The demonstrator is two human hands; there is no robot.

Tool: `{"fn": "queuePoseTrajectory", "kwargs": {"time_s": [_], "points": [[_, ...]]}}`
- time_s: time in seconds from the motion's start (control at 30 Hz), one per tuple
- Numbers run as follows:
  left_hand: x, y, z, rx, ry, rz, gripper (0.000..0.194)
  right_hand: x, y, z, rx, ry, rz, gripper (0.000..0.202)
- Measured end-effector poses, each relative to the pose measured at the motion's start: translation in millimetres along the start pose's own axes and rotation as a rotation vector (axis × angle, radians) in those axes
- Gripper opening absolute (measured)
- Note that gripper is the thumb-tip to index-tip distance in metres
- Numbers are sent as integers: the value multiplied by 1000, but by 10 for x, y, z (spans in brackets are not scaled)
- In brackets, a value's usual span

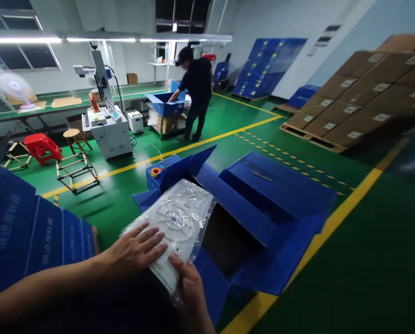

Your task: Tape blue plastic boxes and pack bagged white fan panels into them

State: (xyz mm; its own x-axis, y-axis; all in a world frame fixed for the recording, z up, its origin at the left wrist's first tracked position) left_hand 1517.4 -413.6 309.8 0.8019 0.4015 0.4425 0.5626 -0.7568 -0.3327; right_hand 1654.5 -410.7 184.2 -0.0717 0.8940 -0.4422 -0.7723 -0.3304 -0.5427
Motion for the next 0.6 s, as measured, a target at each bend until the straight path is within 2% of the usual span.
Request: {"fn": "queuePoseTrajectory", "kwargs": {"time_s": [0.07, 0.17, 0.23, 0.3, 0.37, 0.47, 0.53, 0.6], "points": [[-79, -19, -11, -18, 4, -28, 45, -155, -14, 161, -43, 18, -29, 78], [-215, -130, -158, -60, 95, -59, 42, -347, -86, 378, -95, 58, -80, 102], [-321, -234, -269, -141, 150, -61, 46, -447, -161, 598, -139, 23, -117, 103], [-443, -398, -364, -309, 204, -110, 49, -513, -229, 930, -197, -89, -136, 95], [-604, -693, -369, -529, 244, -322, 44, -535, -244, 1337, -261, -243, -110, 88], [-1092, -1164, -113, -827, 277, -932, 29, -502, -104, 1939, -350, -499, 43, 89], [-1463, -1220, 143, -1068, 310, -1275, 38, -464, 49, 2184, -408, -619, 166, 93], [-1712, -1102, 413, -1366, 339, -1470, 55, -418, 165, 2228, -480, -651, 235, 96]]}}
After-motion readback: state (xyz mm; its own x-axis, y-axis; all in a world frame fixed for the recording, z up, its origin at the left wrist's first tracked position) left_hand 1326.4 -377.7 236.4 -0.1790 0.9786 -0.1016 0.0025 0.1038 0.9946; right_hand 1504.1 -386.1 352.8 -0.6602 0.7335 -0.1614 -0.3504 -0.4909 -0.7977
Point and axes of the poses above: each hand's wrist, its own x-axis towards the middle knuckle, its own z-axis out of the palm, y = z × x, the point moved 10 cm from there along x, towards the middle knuckle, and after that the axes turned 13 degrees about x, right-handed, at the moved point
